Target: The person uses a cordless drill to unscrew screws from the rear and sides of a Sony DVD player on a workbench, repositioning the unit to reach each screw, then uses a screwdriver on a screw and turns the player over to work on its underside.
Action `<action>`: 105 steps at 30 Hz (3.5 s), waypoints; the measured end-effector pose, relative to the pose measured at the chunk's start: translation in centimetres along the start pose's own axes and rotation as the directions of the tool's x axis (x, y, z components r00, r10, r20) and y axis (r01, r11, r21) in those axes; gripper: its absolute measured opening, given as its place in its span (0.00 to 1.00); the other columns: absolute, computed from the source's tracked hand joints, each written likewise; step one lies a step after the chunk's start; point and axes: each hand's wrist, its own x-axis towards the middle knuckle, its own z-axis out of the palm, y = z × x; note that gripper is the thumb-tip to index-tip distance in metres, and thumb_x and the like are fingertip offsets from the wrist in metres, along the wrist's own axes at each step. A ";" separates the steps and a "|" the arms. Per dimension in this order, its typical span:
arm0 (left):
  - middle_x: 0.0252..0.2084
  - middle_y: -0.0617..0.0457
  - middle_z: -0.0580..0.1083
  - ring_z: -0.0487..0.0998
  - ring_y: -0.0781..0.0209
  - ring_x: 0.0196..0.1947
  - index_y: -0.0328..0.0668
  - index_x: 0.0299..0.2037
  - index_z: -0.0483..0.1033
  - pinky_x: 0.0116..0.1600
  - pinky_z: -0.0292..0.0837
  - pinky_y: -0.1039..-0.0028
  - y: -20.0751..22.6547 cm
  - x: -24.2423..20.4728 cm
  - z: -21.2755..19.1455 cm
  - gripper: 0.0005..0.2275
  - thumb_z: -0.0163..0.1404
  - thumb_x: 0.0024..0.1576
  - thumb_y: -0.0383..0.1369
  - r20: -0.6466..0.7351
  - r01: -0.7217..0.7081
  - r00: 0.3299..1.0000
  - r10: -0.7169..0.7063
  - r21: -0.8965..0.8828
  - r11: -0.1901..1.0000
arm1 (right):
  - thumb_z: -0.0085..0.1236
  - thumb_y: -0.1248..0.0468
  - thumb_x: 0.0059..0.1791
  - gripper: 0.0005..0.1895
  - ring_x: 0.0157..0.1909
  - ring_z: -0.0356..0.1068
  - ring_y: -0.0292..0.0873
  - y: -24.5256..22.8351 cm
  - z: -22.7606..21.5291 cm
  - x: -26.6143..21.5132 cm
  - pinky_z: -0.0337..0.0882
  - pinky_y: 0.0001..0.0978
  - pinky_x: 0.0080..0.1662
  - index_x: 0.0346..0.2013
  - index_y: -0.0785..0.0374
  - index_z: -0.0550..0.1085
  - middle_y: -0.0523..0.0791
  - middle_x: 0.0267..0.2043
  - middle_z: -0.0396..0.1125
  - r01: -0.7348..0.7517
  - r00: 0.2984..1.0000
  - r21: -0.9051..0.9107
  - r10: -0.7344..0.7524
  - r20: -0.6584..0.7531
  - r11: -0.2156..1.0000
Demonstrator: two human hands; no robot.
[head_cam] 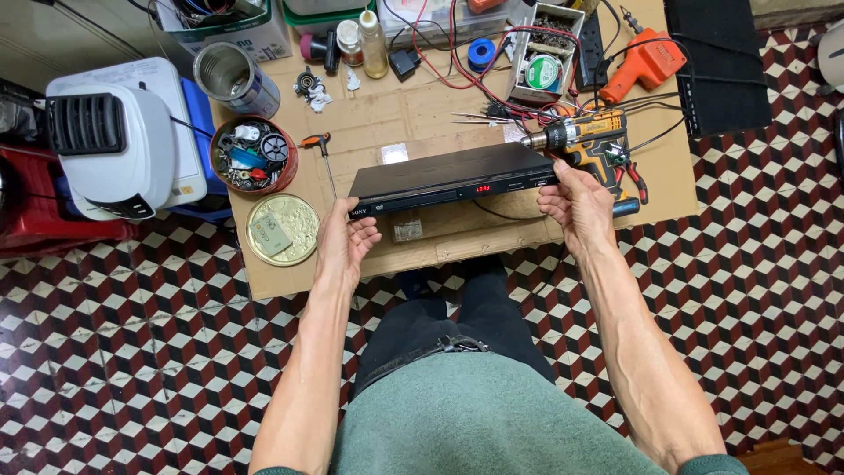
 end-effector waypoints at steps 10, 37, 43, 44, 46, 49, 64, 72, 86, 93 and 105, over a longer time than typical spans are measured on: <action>0.29 0.47 0.73 0.75 0.63 0.26 0.37 0.48 0.69 0.32 0.79 0.73 -0.1 -0.2 0.0 0.17 0.54 0.53 0.39 -0.003 0.011 1.000 -0.011 -0.007 1.000 | 0.63 0.57 0.52 0.12 0.28 0.74 0.35 0.5 -0.5 0.2 0.78 0.23 0.33 0.39 0.63 0.74 0.44 0.28 0.72 -0.004 1.000 0.007 0.004 0.017 1.000; 0.31 0.46 0.73 0.76 0.62 0.28 0.36 0.50 0.69 0.34 0.79 0.72 -0.7 0.0 -0.3 0.18 0.53 0.54 0.39 -0.003 0.003 1.000 -0.003 -0.028 1.000 | 0.57 0.52 0.55 0.16 0.31 0.75 0.41 1.5 -2.0 1.2 0.78 0.27 0.35 0.43 0.64 0.71 0.49 0.31 0.73 -0.012 0.994 0.103 0.001 0.112 0.995; 0.32 0.45 0.73 0.76 0.61 0.29 0.35 0.51 0.67 0.36 0.79 0.71 -1.2 -1.0 -0.5 0.17 0.51 0.56 0.38 0.011 -0.036 0.999 0.035 0.072 0.997 | 0.56 0.53 0.55 0.17 0.31 0.75 0.41 1.6 -1.8 0.0 0.78 0.28 0.35 0.45 0.66 0.71 0.51 0.32 0.72 0.011 0.997 0.046 -0.014 0.073 0.999; 0.32 0.45 0.73 0.76 0.61 0.29 0.35 0.51 0.67 0.36 0.79 0.71 -1.5 -1.5 -0.8 0.17 0.51 0.56 0.38 0.011 -0.036 0.999 0.035 0.073 0.997 | 0.56 0.53 0.55 0.17 0.31 0.75 0.41 1.8 -1.8 -0.4 0.78 0.28 0.35 0.45 0.66 0.71 0.51 0.32 0.72 0.010 0.997 0.047 -0.013 0.072 0.999; 0.34 0.42 0.73 0.77 0.58 0.32 0.31 0.57 0.62 0.39 0.80 0.69 -2.1 -2.6 -1.2 0.21 0.49 0.58 0.37 0.034 -0.040 0.999 0.035 0.166 0.985 | 0.54 0.52 0.57 0.19 0.31 0.75 0.40 2.2 -2.1 -1.3 0.78 0.27 0.35 0.43 0.68 0.70 0.50 0.31 0.71 0.014 1.000 -0.110 -0.012 0.013 0.994; 0.39 0.40 0.75 0.78 0.58 0.37 0.38 0.69 0.54 0.44 0.80 0.69 -4.1 -3.8 -2.8 0.27 0.45 0.59 0.37 0.092 -0.039 0.996 0.016 0.257 0.966 | 0.53 0.54 0.56 0.16 0.30 0.74 0.41 5.5 -3.8 -1.3 0.77 0.27 0.34 0.43 0.67 0.70 0.50 0.32 0.71 -0.021 0.999 -0.176 0.013 -0.049 0.984; 0.52 0.44 0.74 0.78 0.57 0.48 0.43 0.76 0.44 0.59 0.76 0.68 -12.6 1.6 -6.8 0.35 0.49 0.60 0.25 0.198 0.083 0.974 -0.108 0.128 0.988 | 0.48 0.64 0.55 0.19 0.47 0.73 0.47 13.8 -7.4 2.5 0.78 0.37 0.52 0.59 0.70 0.68 0.54 0.49 0.69 -0.261 0.965 -0.013 0.262 0.023 0.965; 0.53 0.43 0.74 0.77 0.57 0.52 0.40 0.77 0.43 0.62 0.75 0.69 -12.7 2.1 -8.0 0.35 0.50 0.60 0.23 0.265 0.042 0.960 -0.086 0.166 0.985 | 0.50 0.64 0.54 0.19 0.51 0.73 0.49 15.2 -7.1 0.1 0.76 0.39 0.56 0.58 0.70 0.67 0.52 0.49 0.69 -0.259 0.966 0.186 0.254 0.048 0.948; 0.61 0.40 0.71 0.75 0.54 0.57 0.39 0.76 0.45 0.65 0.72 0.67 -13.5 2.1 -8.6 0.33 0.47 0.61 0.22 0.283 0.069 0.955 -0.083 0.058 0.996 | 0.51 0.62 0.53 0.21 0.56 0.71 0.51 13.6 -5.9 -1.6 0.73 0.39 0.59 0.60 0.64 0.67 0.52 0.52 0.68 -0.277 0.958 0.113 0.265 0.110 0.954; 0.59 0.42 0.72 0.77 0.56 0.55 0.41 0.75 0.48 0.64 0.73 0.68 -12.8 1.6 -8.1 0.32 0.48 0.60 0.24 0.247 0.065 0.964 -0.096 0.129 0.989 | 0.55 0.63 0.53 0.12 0.57 0.72 0.52 15.7 -6.8 -1.1 0.75 0.41 0.59 0.47 0.66 0.68 0.54 0.51 0.69 -0.308 0.948 0.130 0.293 0.125 0.942; 0.58 0.46 0.74 0.77 0.60 0.55 0.44 0.75 0.54 0.61 0.73 0.71 -12.9 1.7 -8.9 0.32 0.52 0.60 0.30 0.186 0.036 0.979 -0.087 0.263 0.964 | 0.55 0.64 0.52 0.11 0.56 0.73 0.51 16.1 -5.2 -1.8 0.75 0.39 0.58 0.47 0.66 0.69 0.53 0.50 0.70 -0.338 0.936 0.095 0.325 0.133 0.936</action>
